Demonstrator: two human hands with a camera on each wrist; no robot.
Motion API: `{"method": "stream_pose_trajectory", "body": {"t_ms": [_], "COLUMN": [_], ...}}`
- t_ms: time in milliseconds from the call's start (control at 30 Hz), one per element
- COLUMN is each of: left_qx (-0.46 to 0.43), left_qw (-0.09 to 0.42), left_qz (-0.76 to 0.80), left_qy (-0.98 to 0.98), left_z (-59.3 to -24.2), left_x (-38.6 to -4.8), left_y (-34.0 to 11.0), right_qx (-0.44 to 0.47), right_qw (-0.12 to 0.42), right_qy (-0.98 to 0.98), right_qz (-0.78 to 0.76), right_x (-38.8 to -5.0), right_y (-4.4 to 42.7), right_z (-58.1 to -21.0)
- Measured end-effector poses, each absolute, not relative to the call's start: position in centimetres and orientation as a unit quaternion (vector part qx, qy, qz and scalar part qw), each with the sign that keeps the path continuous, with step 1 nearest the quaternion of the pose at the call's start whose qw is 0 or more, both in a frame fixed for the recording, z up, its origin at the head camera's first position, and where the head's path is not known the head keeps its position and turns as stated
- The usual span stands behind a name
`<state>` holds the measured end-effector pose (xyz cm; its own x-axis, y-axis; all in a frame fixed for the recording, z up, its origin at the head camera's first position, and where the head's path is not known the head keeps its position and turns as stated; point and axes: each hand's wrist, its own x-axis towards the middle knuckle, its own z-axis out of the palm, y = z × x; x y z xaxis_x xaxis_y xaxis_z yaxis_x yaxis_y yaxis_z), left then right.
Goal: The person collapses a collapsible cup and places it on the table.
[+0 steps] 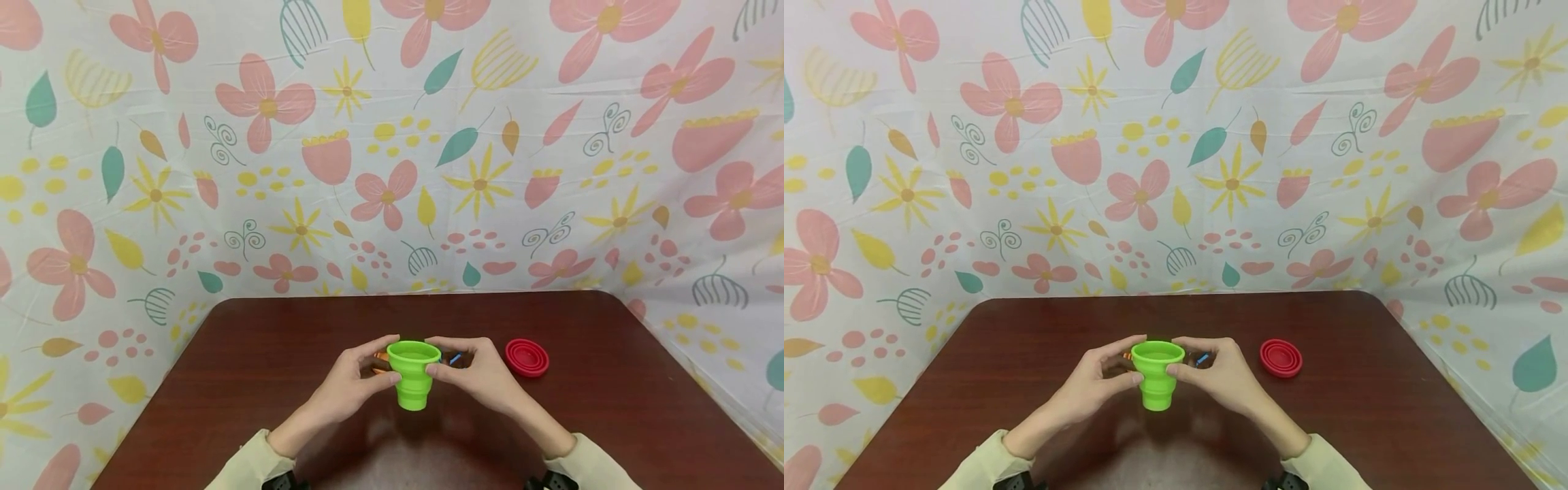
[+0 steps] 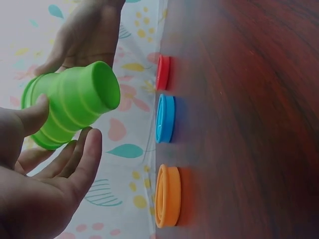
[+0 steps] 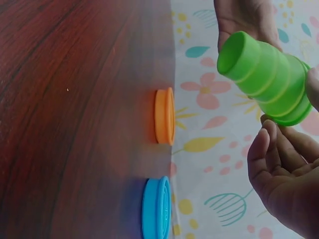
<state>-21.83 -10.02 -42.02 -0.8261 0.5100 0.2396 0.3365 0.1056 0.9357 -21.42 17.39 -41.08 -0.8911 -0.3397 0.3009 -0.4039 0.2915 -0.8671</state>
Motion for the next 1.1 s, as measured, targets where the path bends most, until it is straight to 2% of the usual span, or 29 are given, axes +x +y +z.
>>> {"method": "stream_pose_trajectory", "body": {"t_ms": [333, 700, 900, 1100], "left_qx": [0.276, 0.243, 0.237, 0.266], "left_qw": [0.104, 0.112, 0.138, 0.150], "left_qz": [0.634, 0.645, 0.664, 0.659], "left_qy": [0.715, 0.716, 0.696, 0.688], "left_z": [-41.82, -41.79, -41.69, -41.52], "left_x": [-21.64, -21.80, -21.69, -21.47], "left_y": [-10.03, -9.70, -9.59, -9.34], "right_qx": [0.244, 0.330, 0.359, 0.341], "right_qw": [0.032, 0.157, 0.178, 0.178], "right_qy": [-0.806, -0.767, -0.759, -0.755], "right_qz": [0.539, 0.527, 0.513, 0.530], "right_x": [-21.20, -20.93, -21.07, -21.04], "right_y": [17.79, 17.41, 17.26, 17.25], "right_z": [-41.16, -41.55, -41.65, -41.83]}}
